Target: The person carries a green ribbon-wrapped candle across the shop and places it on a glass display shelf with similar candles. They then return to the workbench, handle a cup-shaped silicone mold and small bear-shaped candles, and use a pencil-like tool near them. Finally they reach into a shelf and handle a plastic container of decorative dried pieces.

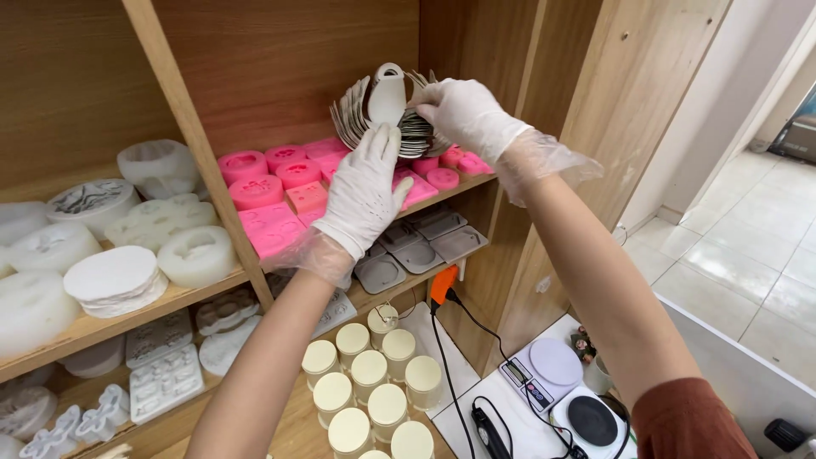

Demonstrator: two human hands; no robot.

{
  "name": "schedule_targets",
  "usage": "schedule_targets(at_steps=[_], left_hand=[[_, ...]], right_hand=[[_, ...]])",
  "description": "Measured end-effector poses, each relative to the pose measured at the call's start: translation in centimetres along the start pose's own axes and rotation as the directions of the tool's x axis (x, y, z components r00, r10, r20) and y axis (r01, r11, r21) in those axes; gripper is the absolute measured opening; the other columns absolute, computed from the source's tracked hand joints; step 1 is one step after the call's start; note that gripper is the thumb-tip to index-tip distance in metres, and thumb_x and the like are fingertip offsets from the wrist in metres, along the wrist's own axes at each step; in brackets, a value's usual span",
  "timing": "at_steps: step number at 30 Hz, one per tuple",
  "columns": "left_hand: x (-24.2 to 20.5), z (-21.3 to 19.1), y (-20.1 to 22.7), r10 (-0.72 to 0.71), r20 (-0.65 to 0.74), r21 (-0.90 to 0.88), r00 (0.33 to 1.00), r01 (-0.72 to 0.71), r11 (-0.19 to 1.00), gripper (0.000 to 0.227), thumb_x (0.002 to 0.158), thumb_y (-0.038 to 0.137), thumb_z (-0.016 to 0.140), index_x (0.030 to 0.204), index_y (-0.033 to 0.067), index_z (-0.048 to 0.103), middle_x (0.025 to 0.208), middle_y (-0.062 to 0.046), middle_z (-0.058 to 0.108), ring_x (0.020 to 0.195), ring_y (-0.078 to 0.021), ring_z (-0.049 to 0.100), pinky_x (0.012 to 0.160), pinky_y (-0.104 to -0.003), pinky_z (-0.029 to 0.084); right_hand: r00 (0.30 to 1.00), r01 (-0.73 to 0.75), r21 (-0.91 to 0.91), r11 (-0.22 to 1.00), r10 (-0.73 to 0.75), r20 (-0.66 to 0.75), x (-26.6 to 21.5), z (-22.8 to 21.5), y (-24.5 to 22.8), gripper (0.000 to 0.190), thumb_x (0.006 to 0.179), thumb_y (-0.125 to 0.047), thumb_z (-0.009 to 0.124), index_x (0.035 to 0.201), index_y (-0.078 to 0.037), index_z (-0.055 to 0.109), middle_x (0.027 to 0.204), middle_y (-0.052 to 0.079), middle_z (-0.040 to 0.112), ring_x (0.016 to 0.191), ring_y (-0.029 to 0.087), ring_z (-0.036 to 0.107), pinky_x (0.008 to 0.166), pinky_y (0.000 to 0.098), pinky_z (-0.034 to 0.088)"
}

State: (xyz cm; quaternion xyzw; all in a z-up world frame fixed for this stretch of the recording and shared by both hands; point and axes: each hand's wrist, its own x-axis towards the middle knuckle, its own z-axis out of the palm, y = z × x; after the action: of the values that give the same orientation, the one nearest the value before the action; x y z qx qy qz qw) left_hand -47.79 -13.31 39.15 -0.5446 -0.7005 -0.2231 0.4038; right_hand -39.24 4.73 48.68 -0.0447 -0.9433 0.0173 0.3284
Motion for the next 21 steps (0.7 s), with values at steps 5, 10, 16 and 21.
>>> schedule_targets(at_steps=[5,10,16,21], left_hand=[[0.0,0.2,-0.3,-0.055,0.02,0.0,0.998,0.055,0.999,0.085,0.084,0.038,0.075,0.149,-0.0038,0.038,0.148,-0.021,0.046,0.134,-0.0361,0.046,0.101,-0.044,0.048],[0.0,0.2,-0.2,-0.124,0.093,-0.049,0.988,0.129,0.99,0.085,0.085,0.04,0.076,0.149,-0.0022,0.038,0.148,-0.019,0.047,0.134,-0.0353,0.047,0.1,-0.045,0.05],[-0.1,0.9,-0.6,-0.147,0.113,-0.089,0.983,0.158,0.983,0.086,0.086,0.04,0.075,0.149,-0.003,0.036,0.147,-0.018,0.048,0.134,-0.0347,0.048,0.101,-0.045,0.05],[-0.2,1.1,-0.8,-0.153,0.094,-0.091,0.984,0.161,0.983,0.088,0.085,0.04,0.075,0.149,-0.0039,0.034,0.147,-0.02,0.047,0.133,-0.0352,0.048,0.099,-0.045,0.05]], right_hand=[[0.967,-0.246,0.279,0.928,0.216,0.132,0.1,-0.6,0.3,0.026,0.09,-0.025,0.076,0.112,-0.011,0.076,0.097,0.006,0.078,0.088,0.017,0.072,0.081,0.0313,0.057],[0.921,-0.378,0.515,0.769,0.254,0.297,1.0,0.2,3.0,0.026,0.091,-0.028,0.078,0.11,-0.009,0.08,0.096,0.001,0.079,0.087,0.011,0.069,0.087,0.0267,0.055],[0.898,-0.425,0.686,0.59,0.181,0.401,0.4,0.0,3.8,0.031,0.093,-0.034,0.072,0.112,-0.011,0.079,0.1,-0.001,0.078,0.089,0.009,0.069,0.083,0.027,0.055],[0.886,-0.457,0.765,0.455,0.314,0.342,2.0,2.3,6.1,0.029,0.093,-0.036,0.07,0.111,-0.014,0.076,0.095,-0.002,0.074,0.084,0.012,0.068,0.081,0.0308,0.06]])
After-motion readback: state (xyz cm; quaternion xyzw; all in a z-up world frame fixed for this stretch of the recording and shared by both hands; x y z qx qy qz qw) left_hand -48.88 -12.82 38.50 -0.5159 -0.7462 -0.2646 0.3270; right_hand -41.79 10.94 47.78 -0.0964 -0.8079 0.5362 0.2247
